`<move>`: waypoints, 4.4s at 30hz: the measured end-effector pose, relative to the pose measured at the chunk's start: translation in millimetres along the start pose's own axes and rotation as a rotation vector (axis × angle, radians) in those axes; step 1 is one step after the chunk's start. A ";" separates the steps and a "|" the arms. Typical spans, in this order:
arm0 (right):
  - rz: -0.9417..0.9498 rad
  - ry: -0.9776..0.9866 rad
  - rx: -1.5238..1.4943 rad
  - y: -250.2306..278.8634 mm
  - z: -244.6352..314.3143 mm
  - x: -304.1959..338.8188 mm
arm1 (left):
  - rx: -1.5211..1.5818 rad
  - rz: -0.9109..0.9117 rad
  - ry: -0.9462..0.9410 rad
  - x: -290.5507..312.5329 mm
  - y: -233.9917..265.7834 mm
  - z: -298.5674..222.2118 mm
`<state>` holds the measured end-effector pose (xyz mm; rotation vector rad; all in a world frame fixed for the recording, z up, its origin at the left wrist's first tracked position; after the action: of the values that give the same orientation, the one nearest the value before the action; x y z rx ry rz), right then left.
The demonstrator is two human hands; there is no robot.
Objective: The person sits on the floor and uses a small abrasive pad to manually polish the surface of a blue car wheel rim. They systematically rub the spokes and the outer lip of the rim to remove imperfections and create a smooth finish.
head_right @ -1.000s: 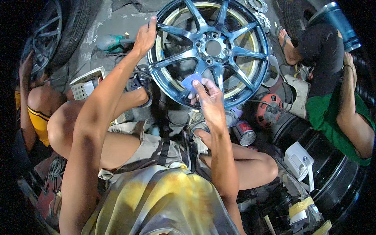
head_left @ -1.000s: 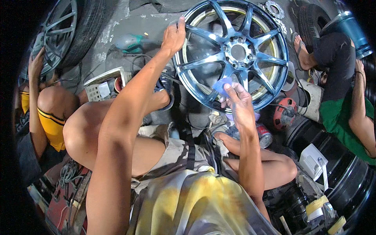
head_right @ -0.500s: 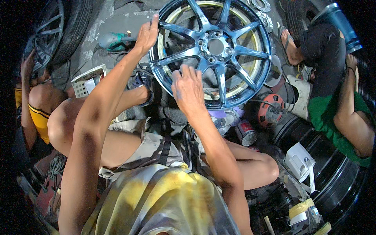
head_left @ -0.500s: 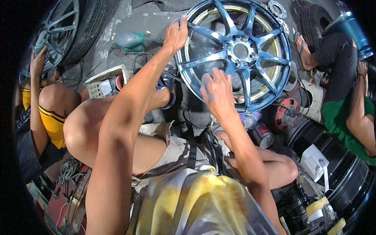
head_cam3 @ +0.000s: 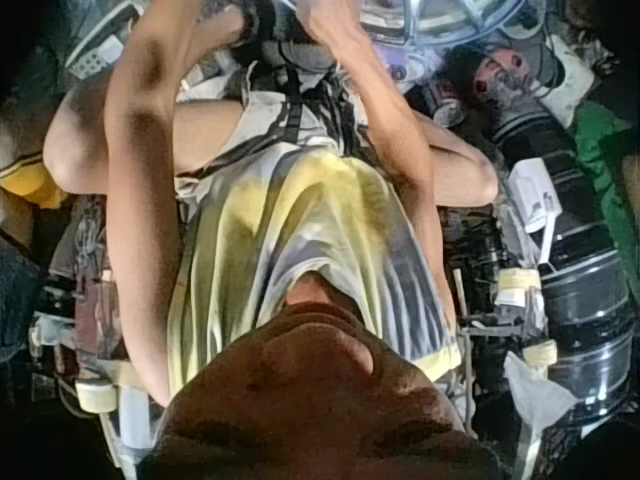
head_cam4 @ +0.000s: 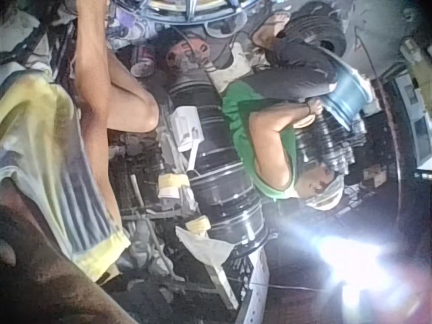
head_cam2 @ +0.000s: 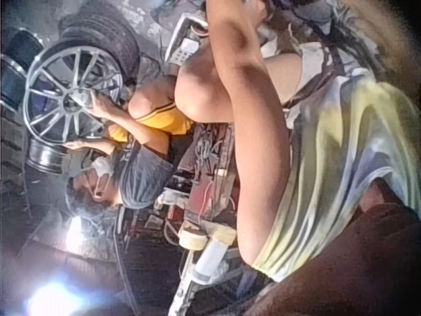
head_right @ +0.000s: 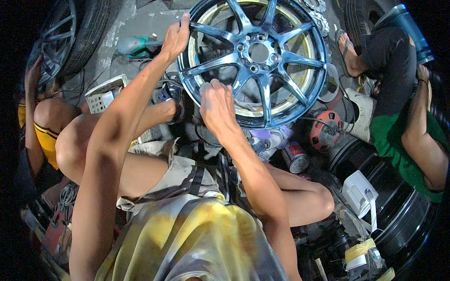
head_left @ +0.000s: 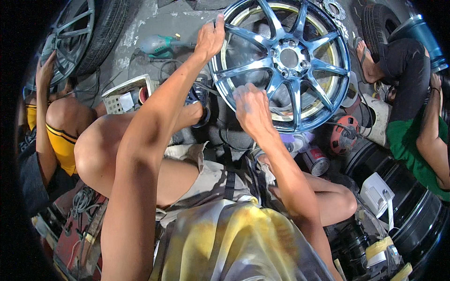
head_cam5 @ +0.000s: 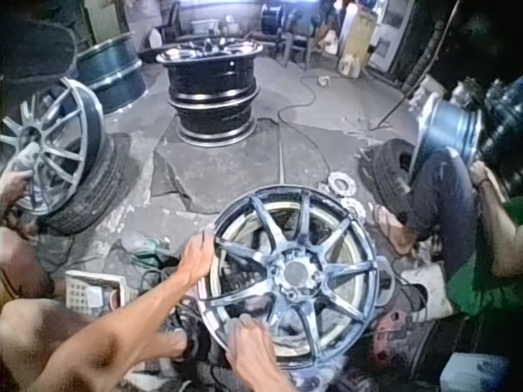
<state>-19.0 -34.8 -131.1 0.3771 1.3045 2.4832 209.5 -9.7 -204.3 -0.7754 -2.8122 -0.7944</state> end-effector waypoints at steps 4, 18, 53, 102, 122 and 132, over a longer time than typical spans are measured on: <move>0.013 -0.005 -0.001 -0.3 -1.9 -2.6 | 0.024 0.011 -0.018 1.4 2.8 -5.2; 0.067 -0.069 -0.007 1.8 0.6 2.0 | -0.012 -0.046 -0.030 0.3 2.0 1.1; 0.085 0.003 0.173 -0.6 2.1 0.2 | -0.009 -0.023 -0.029 2.9 2.2 -1.8; 0.139 -0.065 0.082 3.4 -2.1 -6.9 | -0.011 -0.008 -0.016 -3.0 -1.7 9.8; -0.016 -0.120 -0.152 7.7 4.7 7.1 | 0.014 -0.005 0.017 -1.1 0.8 5.1; -0.051 -0.105 -0.012 -5.1 3.5 0.0 | 0.004 -0.018 -0.015 4.2 2.6 -5.7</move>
<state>-16.9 -29.5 -133.4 0.4592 1.2416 2.3945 207.0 -8.9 -197.2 -0.7597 -2.8367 -0.7881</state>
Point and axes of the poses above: each hand's wrist, its own x-axis away from the middle knuckle, its own y-axis out of the back of the hand, z = x × y, the point moved 6 cm from there along -x, towards the middle knuckle, and after that the axes turned 9 degrees about x, right-handed, at the moved point
